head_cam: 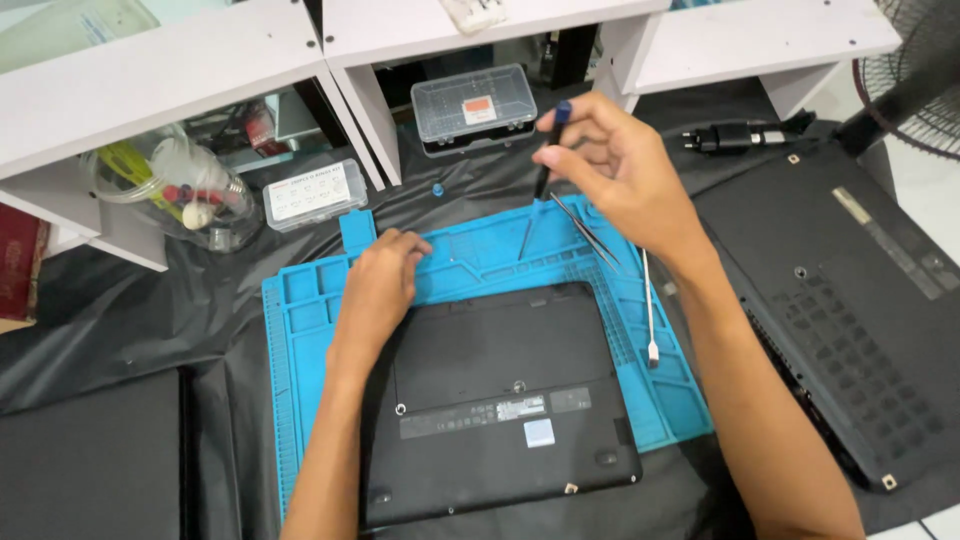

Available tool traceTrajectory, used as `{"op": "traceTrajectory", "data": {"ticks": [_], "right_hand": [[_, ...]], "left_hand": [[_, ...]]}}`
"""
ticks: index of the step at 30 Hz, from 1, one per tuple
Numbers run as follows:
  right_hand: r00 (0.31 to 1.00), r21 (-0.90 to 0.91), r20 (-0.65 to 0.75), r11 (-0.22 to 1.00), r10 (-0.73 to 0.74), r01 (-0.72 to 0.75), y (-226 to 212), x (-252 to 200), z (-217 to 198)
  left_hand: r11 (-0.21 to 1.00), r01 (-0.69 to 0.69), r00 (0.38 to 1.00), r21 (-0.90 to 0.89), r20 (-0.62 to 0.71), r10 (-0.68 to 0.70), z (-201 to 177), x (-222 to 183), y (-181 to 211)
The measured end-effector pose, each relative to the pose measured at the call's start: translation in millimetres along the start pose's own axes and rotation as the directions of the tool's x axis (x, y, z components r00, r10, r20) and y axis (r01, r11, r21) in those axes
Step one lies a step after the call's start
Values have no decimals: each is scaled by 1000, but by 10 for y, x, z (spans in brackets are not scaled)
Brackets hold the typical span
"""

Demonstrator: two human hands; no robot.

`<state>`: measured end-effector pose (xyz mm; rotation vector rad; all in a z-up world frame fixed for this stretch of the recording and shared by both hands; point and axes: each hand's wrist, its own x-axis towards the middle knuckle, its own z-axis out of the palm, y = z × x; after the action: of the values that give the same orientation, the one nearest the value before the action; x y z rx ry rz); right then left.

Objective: Disassembling a laptop using a screwdriver and tweezers on a repair mat.

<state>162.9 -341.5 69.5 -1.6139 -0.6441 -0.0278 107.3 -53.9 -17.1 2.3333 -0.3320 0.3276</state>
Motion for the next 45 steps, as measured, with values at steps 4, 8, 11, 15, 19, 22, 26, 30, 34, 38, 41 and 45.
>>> {"op": "traceTrajectory", "data": {"ticks": [4, 8, 11, 15, 19, 22, 26, 30, 34, 38, 41, 45], "right_hand": [[999, -3, -48, 1000, 15, -15, 59, 40, -143], [993, -63, -93, 995, 71, -77, 94, 42, -158], [992, -74, -99, 994, 73, -80, 58, 48, -103], [989, -18, -89, 993, 116, -118, 63, 46, -26], [988, -122, -92, 983, 128, -139, 102, 62, 26], [986, -130, -90, 980, 141, -152, 127, 36, 74], [987, -147, -102, 979, 125, -139, 141, 44, 120], [990, -169, -108, 980, 93, -110, 161, 31, 210], [983, -25, -161, 995, 89, -94, 293, 29, 329], [975, 5, -155, 987, 158, -159, 439, 15, 483], [976, 98, -139, 983, 169, -156, 546, 10, 541], [978, 175, -158, 978, 139, -111, 569, -1, 539]], "left_hand": [[989, -28, 1000, 145, 9, 27, 42, 118, 27], [996, 8, 999, 91, 31, -11, 14, 126, 34], [999, 24, 1000, 24, 12, -24, 65, 115, -78], [1000, 7, 1000, 26, -11, -7, 93, 119, -118], [994, 9, 1000, 111, -13, -7, 136, 142, -149], [991, 9, 1000, 131, -23, -6, 160, 90, -132], [994, -9, 999, 112, -46, 14, 164, 84, -151], [1000, 27, 993, -4, -114, -27, 119, 108, -184], [857, 169, 960, -486, -116, -254, 200, 99, -529], [492, 159, 951, -856, -1, -310, 184, 78, -698], [427, 167, 947, -889, 25, -320, 119, 97, -621], [482, 182, 954, -857, 35, -299, 157, 55, -620]]}}
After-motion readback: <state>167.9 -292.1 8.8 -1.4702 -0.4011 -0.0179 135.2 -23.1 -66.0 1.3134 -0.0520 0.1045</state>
